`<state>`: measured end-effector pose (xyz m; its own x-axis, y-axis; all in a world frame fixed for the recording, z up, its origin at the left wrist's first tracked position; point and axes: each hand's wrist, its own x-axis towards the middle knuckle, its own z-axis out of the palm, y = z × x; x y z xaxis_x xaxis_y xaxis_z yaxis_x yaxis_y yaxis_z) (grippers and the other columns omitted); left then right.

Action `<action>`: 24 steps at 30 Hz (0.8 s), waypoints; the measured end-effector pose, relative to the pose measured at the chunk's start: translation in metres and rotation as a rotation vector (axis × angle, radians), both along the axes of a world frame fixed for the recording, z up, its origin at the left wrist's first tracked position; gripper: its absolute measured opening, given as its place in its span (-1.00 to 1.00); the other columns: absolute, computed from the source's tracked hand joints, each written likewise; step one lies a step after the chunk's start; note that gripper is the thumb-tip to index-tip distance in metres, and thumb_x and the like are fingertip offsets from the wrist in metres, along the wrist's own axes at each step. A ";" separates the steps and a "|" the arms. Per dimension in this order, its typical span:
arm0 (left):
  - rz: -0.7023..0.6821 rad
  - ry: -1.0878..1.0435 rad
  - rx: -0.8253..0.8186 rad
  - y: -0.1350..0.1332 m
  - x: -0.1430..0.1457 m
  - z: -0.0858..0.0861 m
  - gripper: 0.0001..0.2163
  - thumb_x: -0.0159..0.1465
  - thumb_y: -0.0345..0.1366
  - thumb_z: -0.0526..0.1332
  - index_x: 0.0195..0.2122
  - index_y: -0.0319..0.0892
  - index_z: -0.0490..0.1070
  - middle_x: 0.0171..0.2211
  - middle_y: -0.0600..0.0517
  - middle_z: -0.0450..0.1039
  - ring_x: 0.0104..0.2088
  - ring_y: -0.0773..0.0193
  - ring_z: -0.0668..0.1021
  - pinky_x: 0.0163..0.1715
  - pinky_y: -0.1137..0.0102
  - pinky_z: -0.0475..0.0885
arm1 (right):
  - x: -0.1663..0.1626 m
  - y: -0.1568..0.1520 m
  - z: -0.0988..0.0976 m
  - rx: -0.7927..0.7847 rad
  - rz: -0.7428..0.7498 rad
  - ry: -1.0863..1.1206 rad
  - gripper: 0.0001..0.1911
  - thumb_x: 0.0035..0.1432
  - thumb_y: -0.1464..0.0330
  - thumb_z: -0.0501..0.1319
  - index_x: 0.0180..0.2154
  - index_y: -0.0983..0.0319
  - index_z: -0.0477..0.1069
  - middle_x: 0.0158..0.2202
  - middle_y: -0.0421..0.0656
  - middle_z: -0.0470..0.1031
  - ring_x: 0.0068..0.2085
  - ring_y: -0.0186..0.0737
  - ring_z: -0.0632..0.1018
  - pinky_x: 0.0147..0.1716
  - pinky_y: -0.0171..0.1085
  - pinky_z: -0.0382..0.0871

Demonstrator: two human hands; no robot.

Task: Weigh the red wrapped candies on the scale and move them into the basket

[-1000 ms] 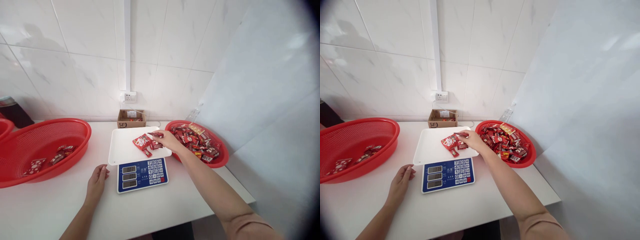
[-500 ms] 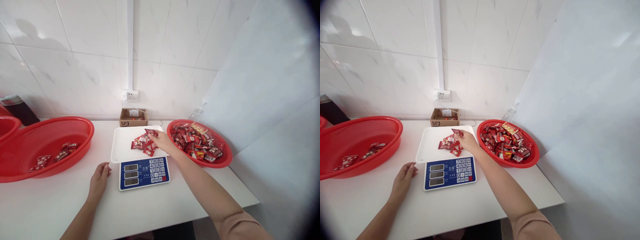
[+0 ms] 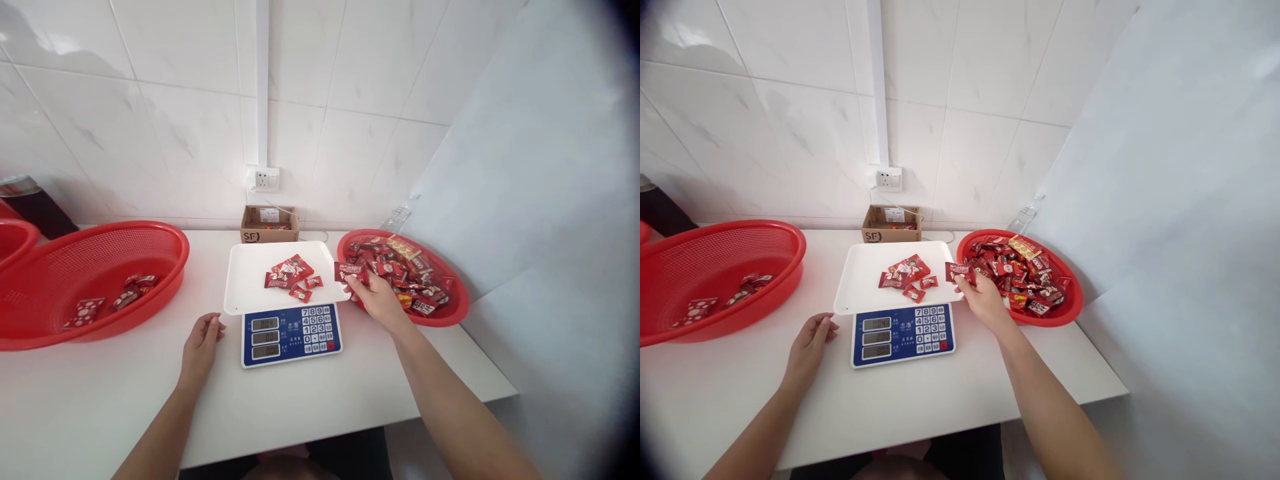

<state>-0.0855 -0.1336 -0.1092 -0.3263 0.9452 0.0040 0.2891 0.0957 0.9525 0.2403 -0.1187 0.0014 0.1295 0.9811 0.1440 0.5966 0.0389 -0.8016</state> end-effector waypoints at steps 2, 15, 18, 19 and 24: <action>-0.004 -0.001 0.009 0.000 0.001 0.000 -0.63 0.12 0.03 0.04 -0.21 -0.13 0.33 -0.43 0.07 0.40 -0.40 0.27 0.47 -0.26 0.30 0.40 | 0.000 -0.001 -0.001 -0.003 -0.002 0.007 -0.70 0.11 0.19 0.05 -0.23 0.25 0.34 -0.47 -0.15 0.47 -0.48 -0.29 0.49 -0.43 -0.31 0.40; -0.011 0.014 -0.011 0.000 0.000 -0.001 -0.62 0.11 0.05 0.04 -0.22 -0.12 0.33 -0.42 0.07 0.40 -0.40 0.27 0.47 -0.27 0.30 0.40 | -0.028 0.022 -0.018 0.200 0.161 -0.244 -0.58 0.22 0.30 -0.06 0.10 0.16 0.20 0.02 -0.07 0.36 0.02 -0.16 0.38 0.03 -0.15 0.21; -0.010 0.013 -0.021 0.000 0.001 0.000 -0.62 0.11 0.05 0.04 -0.22 -0.12 0.33 -0.42 0.07 0.40 -0.39 0.27 0.47 -0.26 0.30 0.40 | -0.037 0.030 -0.017 0.241 0.202 -0.320 -0.51 0.21 0.35 -0.07 0.19 0.18 0.06 0.05 -0.03 0.31 0.06 -0.15 0.32 0.06 -0.12 0.17; -0.009 0.013 -0.024 -0.001 0.001 0.001 -0.62 0.11 0.05 0.04 -0.22 -0.12 0.33 -0.41 0.07 0.40 -0.39 0.27 0.47 -0.26 0.31 0.40 | -0.040 0.031 -0.017 0.248 0.245 -0.341 -0.48 0.20 0.37 -0.07 0.20 0.18 0.02 0.06 -0.04 0.29 0.08 -0.16 0.31 0.07 -0.11 0.16; -0.015 0.018 -0.028 0.000 -0.001 -0.001 -0.60 0.10 0.06 0.03 -0.21 -0.12 0.33 -0.40 0.06 0.40 -0.38 0.25 0.48 -0.26 0.29 0.40 | -0.031 0.032 -0.012 0.263 0.292 -0.373 -0.50 0.17 0.40 -0.02 0.17 0.18 0.10 0.14 -0.07 0.22 0.15 -0.19 0.23 0.13 -0.13 0.09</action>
